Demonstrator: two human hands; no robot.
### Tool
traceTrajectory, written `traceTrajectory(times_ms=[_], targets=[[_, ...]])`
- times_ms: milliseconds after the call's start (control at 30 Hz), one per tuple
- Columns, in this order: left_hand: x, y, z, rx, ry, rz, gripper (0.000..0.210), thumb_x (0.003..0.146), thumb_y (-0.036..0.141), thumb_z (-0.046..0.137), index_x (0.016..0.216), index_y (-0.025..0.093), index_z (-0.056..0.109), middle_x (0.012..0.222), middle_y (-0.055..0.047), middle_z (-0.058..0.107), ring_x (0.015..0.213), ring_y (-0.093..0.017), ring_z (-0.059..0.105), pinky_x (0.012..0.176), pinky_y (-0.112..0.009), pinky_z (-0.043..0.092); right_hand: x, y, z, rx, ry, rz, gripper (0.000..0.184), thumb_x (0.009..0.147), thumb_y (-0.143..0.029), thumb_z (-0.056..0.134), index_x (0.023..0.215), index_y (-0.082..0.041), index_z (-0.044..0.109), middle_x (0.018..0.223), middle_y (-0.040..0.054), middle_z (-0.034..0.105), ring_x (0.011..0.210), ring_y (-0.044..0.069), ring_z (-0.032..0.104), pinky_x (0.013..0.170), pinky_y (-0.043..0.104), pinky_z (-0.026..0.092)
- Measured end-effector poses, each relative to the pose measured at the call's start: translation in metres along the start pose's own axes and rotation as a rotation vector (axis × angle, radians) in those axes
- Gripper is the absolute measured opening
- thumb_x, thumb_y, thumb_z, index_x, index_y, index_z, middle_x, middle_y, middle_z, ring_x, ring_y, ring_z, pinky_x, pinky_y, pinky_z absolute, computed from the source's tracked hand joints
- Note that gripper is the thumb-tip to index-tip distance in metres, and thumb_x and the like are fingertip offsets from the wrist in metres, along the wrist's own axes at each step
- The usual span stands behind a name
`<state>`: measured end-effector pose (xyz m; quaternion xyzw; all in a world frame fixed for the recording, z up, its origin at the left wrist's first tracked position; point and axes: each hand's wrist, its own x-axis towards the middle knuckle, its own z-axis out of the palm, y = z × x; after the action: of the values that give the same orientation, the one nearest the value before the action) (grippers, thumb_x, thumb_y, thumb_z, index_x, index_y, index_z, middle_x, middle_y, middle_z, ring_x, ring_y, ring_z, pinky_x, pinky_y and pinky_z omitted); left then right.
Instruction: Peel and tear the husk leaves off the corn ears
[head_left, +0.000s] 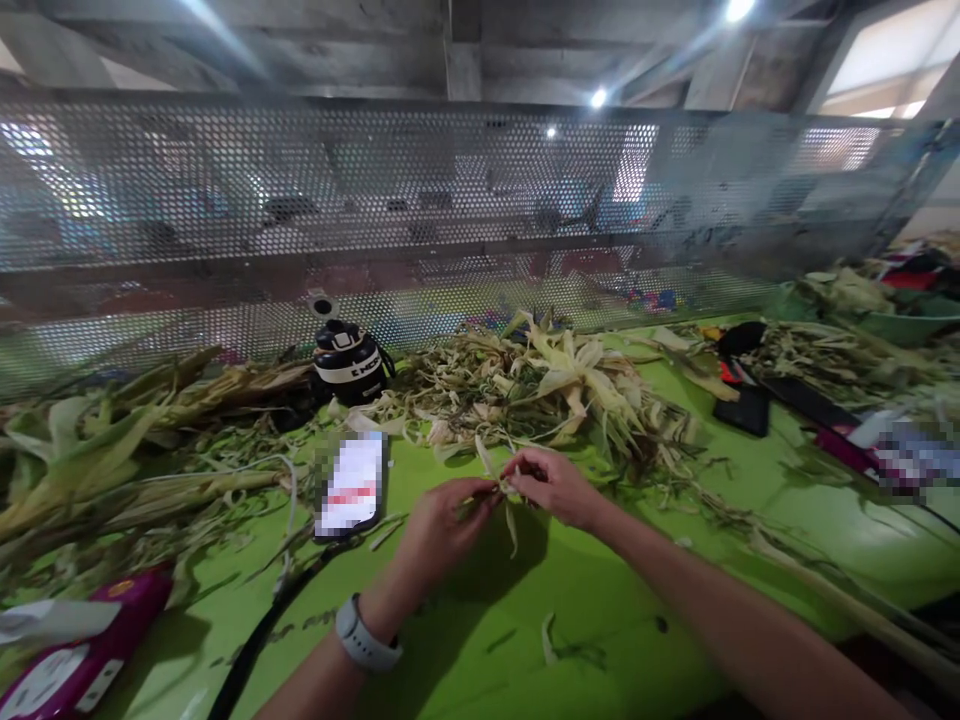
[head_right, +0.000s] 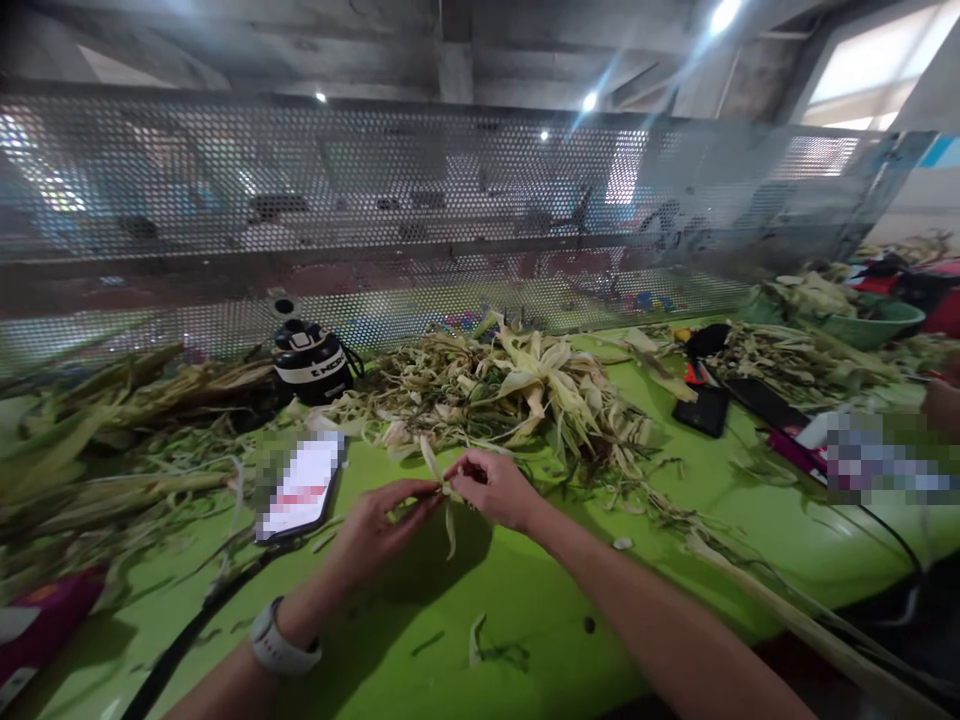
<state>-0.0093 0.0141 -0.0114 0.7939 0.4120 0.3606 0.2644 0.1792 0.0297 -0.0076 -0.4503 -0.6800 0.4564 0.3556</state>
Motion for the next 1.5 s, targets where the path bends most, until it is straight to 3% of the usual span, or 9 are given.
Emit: traceTrajectory(times_ms=[200,533,667,800,900,967,1167,1333,1500], targets=[[0.002,0.003,-0.003,0.001,-0.064,-0.173,0.023,0.08,0.025,0.051,0.083,0.018,0.072,0.08,-0.005,0.074,0.071,-0.018,0.066,0.066,-0.027,0.048,0.001,0.003,0.001,-0.032,0.005,0.01,0.007,0.075,-0.021,0.056,0.079,-0.016,0.059,0.056,-0.0056,0.046,0.049,0.009,0.041,0.048,0.021,0.031],[0.002,-0.001,-0.004,0.02,0.114,-0.288,0.026,0.076,0.033,0.051,0.082,0.016,0.071,0.077,-0.005,0.072,0.067,-0.019,0.064,0.06,-0.027,0.046,-0.002,-0.002,-0.003,-0.113,-0.078,0.016,0.014,0.078,-0.027,0.058,0.08,-0.015,0.065,0.055,-0.0038,0.05,0.05,0.009,0.041,0.047,0.02,0.031],[0.002,0.001,-0.005,-0.017,0.145,-0.35,0.033,0.077,0.04,0.051,0.084,0.014,0.071,0.05,0.001,0.059,0.044,-0.013,0.049,0.044,-0.022,0.032,-0.001,-0.002,-0.003,-0.099,-0.062,0.021,0.018,0.08,-0.031,0.058,0.076,-0.014,0.064,0.056,-0.0035,0.049,0.05,0.008,0.04,0.047,0.02,0.03],[0.001,0.003,-0.005,-0.047,0.181,-0.377,0.036,0.077,0.044,0.052,0.085,0.014,0.071,0.043,0.004,0.047,0.04,-0.01,0.038,0.042,-0.021,0.024,0.004,-0.001,-0.01,-0.06,-0.029,0.084,0.02,0.08,-0.034,0.058,0.076,-0.015,0.062,0.052,-0.0044,0.05,0.044,0.008,0.043,0.044,0.02,0.034],[0.0,-0.001,-0.004,-0.069,0.225,-0.381,0.036,0.076,0.044,0.054,0.086,0.014,0.071,0.043,0.004,0.046,0.04,-0.01,0.037,0.042,-0.021,0.025,0.016,-0.004,-0.032,-0.137,0.089,0.123,0.02,0.082,-0.033,0.053,0.08,-0.016,0.062,0.052,-0.0034,0.055,0.042,0.009,0.048,0.045,0.021,0.039],[0.0,-0.004,-0.003,-0.092,0.238,-0.384,0.037,0.075,0.046,0.054,0.086,0.015,0.071,0.044,0.004,0.048,0.041,-0.01,0.038,0.041,-0.021,0.027,0.028,-0.006,-0.057,-0.351,0.291,0.102,0.018,0.082,-0.031,0.053,0.078,-0.017,0.063,0.055,-0.0018,0.058,0.048,0.012,0.054,0.051,0.023,0.044],[0.001,0.0,-0.002,-0.2,0.225,-0.415,0.041,0.074,0.05,0.056,0.09,0.014,0.07,0.046,0.004,0.049,0.043,-0.011,0.041,0.041,-0.02,0.029,0.07,0.01,-0.132,-0.568,0.686,0.074,0.013,0.077,-0.018,0.054,0.087,-0.017,0.062,0.096,0.0108,0.062,0.098,0.024,0.055,0.088,0.036,0.039],[0.004,0.005,-0.006,-0.259,0.181,-0.475,0.045,0.072,0.052,0.057,0.092,0.013,0.069,0.045,0.004,0.047,0.043,-0.011,0.043,0.042,-0.02,0.031,0.087,0.034,-0.141,-0.608,0.706,0.018,0.006,0.07,-0.012,0.06,0.074,-0.017,0.062,0.091,0.0114,0.063,0.102,0.027,0.052,0.094,0.039,0.033],[0.018,0.016,-0.013,-0.275,0.062,-0.485,0.044,0.074,0.05,0.055,0.093,0.013,0.067,0.047,0.003,0.053,0.044,-0.012,0.047,0.045,-0.022,0.034,0.092,0.046,-0.135,-0.53,0.705,-0.059,0.005,0.075,-0.019,0.056,0.073,-0.017,0.06,0.088,0.0089,0.064,0.089,0.022,0.058,0.083,0.034,0.043]])
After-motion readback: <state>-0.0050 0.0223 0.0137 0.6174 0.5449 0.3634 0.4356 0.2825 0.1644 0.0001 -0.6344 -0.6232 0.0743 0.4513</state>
